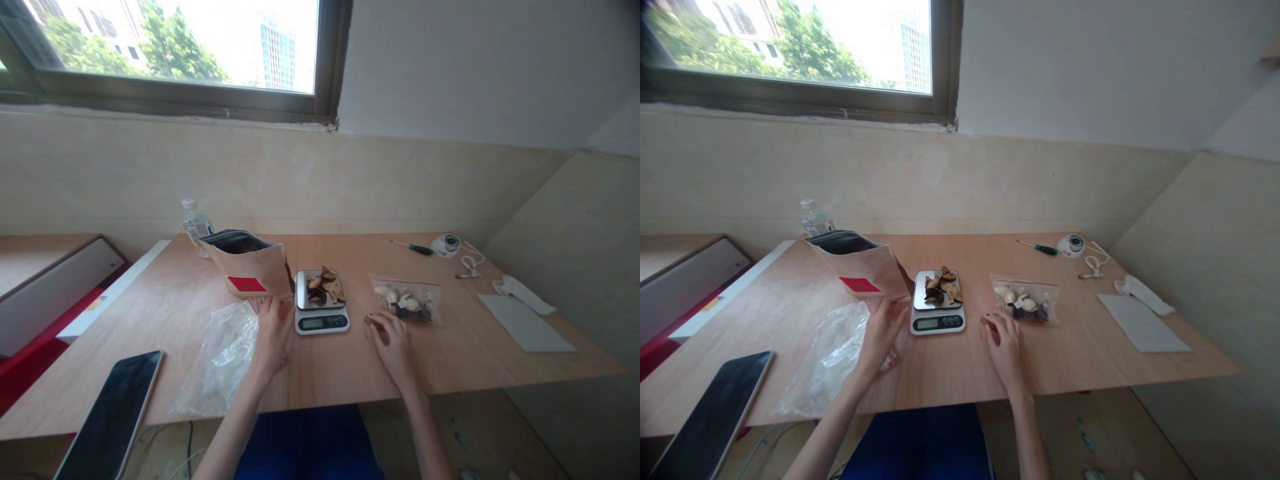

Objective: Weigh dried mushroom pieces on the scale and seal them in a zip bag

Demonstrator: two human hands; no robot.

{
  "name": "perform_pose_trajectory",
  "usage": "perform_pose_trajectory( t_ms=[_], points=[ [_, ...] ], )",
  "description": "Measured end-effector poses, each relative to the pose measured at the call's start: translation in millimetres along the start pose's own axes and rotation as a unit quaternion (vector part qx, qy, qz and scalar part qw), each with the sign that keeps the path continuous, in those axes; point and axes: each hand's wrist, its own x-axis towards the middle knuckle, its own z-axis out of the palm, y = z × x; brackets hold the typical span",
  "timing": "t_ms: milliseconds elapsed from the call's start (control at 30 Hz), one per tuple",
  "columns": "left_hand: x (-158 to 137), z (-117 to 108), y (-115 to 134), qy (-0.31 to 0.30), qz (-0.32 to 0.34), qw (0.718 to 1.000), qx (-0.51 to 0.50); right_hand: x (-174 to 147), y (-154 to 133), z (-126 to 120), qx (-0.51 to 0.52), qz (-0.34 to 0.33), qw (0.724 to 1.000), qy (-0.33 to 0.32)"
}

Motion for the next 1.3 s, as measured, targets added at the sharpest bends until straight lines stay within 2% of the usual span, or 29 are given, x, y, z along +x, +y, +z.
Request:
perform_pose_trajectory(
  t_ms=[67,133,333,433,567,833,1133,1300],
  points=[
    [-17.0,-12.0,-5.3,0.055,-0.023,0.997,0.055,0.0,-0.8,-0.6,0.002,0.005,1.0,0.006],
    [-31.9,-18.4,-13.1,0.081,-0.043,0.988,0.125,-0.2,-0.6,-0.9,0.005,0.01,1.0,0.014],
    [-52.8,-15.7,-29.0,0.001,-0.121,0.951,0.285,-1.1,3.1,0.1,0.009,0.018,0.999,0.032],
    [-51.7,-16.5,-28.5,-0.019,-0.116,0.943,0.312,-1.7,4.3,0.5,0.01,0.02,0.999,0.029],
    [-47.1,-20.2,-30.6,-0.027,-0.105,0.947,0.303,-2.2,5.2,-0.1,0.007,0.018,1.0,0.023],
    [-46.7,-17.5,-39.4,-0.029,-0.11,0.974,0.197,-1.5,4.5,-1.8,0.004,0.015,1.0,0.024],
    [-42.5,-24.9,-41.1,-0.011,-0.106,0.985,0.136,-2.6,4.1,-1.9,0.006,0.013,1.0,0.027],
    [-37.2,-30.8,-39.8,0.012,-0.08,0.99,0.114,-2.5,6.3,-0.2,0.004,0.01,1.0,0.027]
  ],
)
